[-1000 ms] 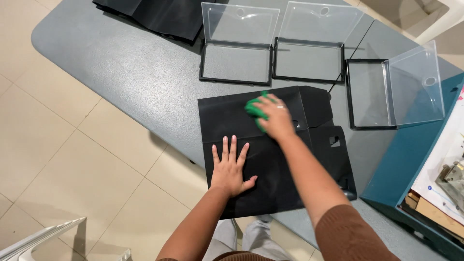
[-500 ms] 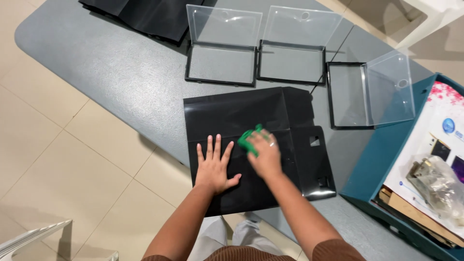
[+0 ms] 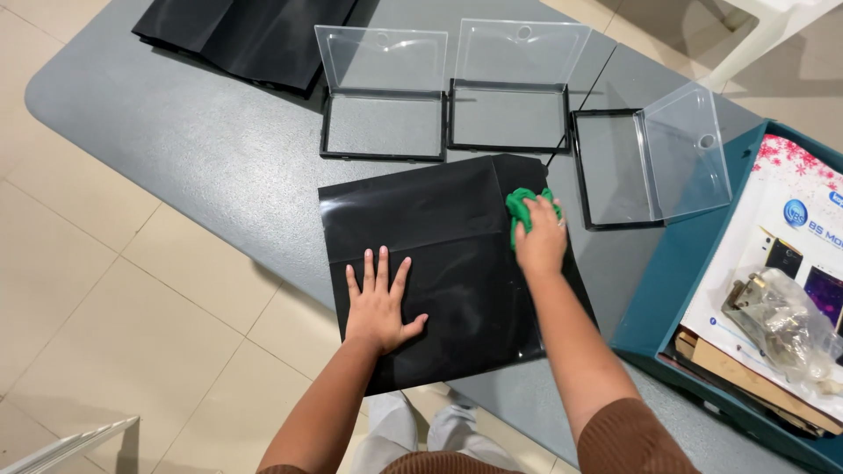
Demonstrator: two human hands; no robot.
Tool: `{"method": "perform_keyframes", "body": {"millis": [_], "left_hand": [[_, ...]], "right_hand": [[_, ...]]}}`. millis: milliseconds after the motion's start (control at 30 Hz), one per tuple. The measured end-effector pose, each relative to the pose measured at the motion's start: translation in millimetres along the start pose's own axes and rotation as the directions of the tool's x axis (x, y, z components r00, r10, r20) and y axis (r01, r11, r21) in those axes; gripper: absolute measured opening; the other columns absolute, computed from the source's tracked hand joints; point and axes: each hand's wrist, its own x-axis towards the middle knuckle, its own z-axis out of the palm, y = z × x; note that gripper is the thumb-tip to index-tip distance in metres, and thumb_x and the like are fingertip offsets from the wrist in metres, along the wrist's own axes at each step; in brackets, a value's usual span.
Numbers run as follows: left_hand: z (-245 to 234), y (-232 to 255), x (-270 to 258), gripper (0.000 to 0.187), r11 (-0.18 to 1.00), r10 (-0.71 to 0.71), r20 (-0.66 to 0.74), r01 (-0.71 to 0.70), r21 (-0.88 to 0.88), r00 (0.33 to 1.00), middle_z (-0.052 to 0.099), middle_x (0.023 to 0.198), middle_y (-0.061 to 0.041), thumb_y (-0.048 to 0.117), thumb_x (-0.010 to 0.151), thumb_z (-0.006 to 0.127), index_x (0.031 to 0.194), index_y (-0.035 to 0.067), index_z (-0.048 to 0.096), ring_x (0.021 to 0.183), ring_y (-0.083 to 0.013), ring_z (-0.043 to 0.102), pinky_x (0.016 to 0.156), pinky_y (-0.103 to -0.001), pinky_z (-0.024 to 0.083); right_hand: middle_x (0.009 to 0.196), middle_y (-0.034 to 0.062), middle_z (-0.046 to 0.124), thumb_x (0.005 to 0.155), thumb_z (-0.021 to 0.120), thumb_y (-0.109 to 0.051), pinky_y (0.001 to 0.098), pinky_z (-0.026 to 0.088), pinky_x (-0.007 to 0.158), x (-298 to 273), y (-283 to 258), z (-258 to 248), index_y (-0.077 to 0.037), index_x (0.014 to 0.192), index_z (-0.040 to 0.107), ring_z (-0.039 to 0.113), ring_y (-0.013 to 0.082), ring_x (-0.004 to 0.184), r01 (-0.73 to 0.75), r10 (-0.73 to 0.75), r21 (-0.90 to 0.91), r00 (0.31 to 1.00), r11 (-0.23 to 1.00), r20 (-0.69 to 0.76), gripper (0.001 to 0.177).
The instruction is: Wiping down black plastic sheets with a green cloth on a table.
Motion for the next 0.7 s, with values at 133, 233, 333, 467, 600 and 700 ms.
{"method": "perform_keyframes", "body": {"millis": [133, 233, 333, 467, 600, 700], "left_hand": [[-1, 1, -1, 0.108, 1.000, 0.008, -0.027, -0.008, -0.007, 1.000, 0.008, 0.167, -0.024, 0.071, 0.076, 0.062, 0.161, 0.020, 0.018, 0.154, -0.0450, 0.003, 0.118, -0.068, 0.001], [-2, 2, 0, 0.108, 1.000, 0.000, -0.016, 0.000, 0.000, 1.000, 0.008, 0.167, -0.024, 0.071, 0.076, 0.062, 0.161, 0.020, 0.019, 0.154, -0.0453, 0.003, 0.118, -0.068, 0.002], [0, 0, 0, 0.108, 1.000, 0.001, -0.010, -0.001, 0.003, 1.000, 0.008, 0.167, -0.024, 0.071, 0.076, 0.063, 0.161, 0.020, 0.020, 0.154, -0.0456, 0.003, 0.118, -0.068, 0.002], [-4, 2, -1, 0.109, 1.000, 0.002, 0.001, -0.002, 0.015, 1.000, 0.008, 0.167, -0.024, 0.071, 0.076, 0.063, 0.161, 0.020, 0.018, 0.154, -0.0460, 0.002, 0.118, -0.068, 0.001], [-8, 4, 1, 0.109, 1.000, -0.012, 0.030, 0.012, 0.006, 0.999, 0.006, 0.167, -0.023, 0.070, 0.076, 0.063, 0.162, 0.022, 0.017, 0.154, -0.0446, 0.001, 0.119, -0.067, 0.001], [-3, 0, 2, 0.109, 1.000, -0.010, 0.016, 0.010, -0.002, 1.000, 0.006, 0.167, -0.023, 0.070, 0.075, 0.064, 0.161, 0.022, 0.017, 0.154, -0.0445, 0.001, 0.119, -0.067, 0.000]], "right_hand": [[0.137, 0.0125, 0.063, 0.079, 0.074, -0.007, 0.0481, 0.043, 0.113, -44, -54, -17, -0.011, 0.127, 0.067, 0.051, 0.0429, 0.135, 0.082, -0.086, 0.073, 0.995, 0.994, 0.049, 0.049], [0.133, 0.0112, 0.064, 0.073, 0.076, -0.009, 0.0503, 0.042, 0.113, -52, -67, -32, -0.013, 0.124, 0.067, 0.054, 0.0414, 0.132, 0.204, -0.223, 0.131, 0.964, 0.970, 0.146, 0.052], [0.133, 0.0111, 0.063, 0.071, 0.079, -0.011, 0.0526, 0.041, 0.114, -27, -53, -25, -0.012, 0.125, 0.065, 0.054, 0.0411, 0.132, 0.316, -0.333, 0.116, 0.925, 0.942, 0.182, 0.055], [0.137, 0.0107, 0.062, 0.075, 0.081, -0.014, 0.0516, 0.041, 0.114, 32, -25, -5, -0.011, 0.132, 0.064, 0.051, 0.0422, 0.133, 0.244, -0.228, -0.098, 0.962, 0.965, 0.148, 0.059], [0.138, 0.0126, 0.062, 0.082, 0.079, -0.017, 0.0531, 0.040, 0.109, 76, 12, 37, -0.009, 0.136, 0.062, 0.051, 0.0445, 0.129, 0.039, -0.029, -0.182, 0.998, 0.983, 0.058, 0.057], [0.134, 0.0145, 0.063, 0.083, 0.079, -0.019, 0.0540, 0.039, 0.109, 82, 8, 48, -0.007, 0.135, 0.062, 0.052, 0.0452, 0.127, -0.070, 0.073, -0.213, 0.997, 0.975, 0.006, 0.056]]}}
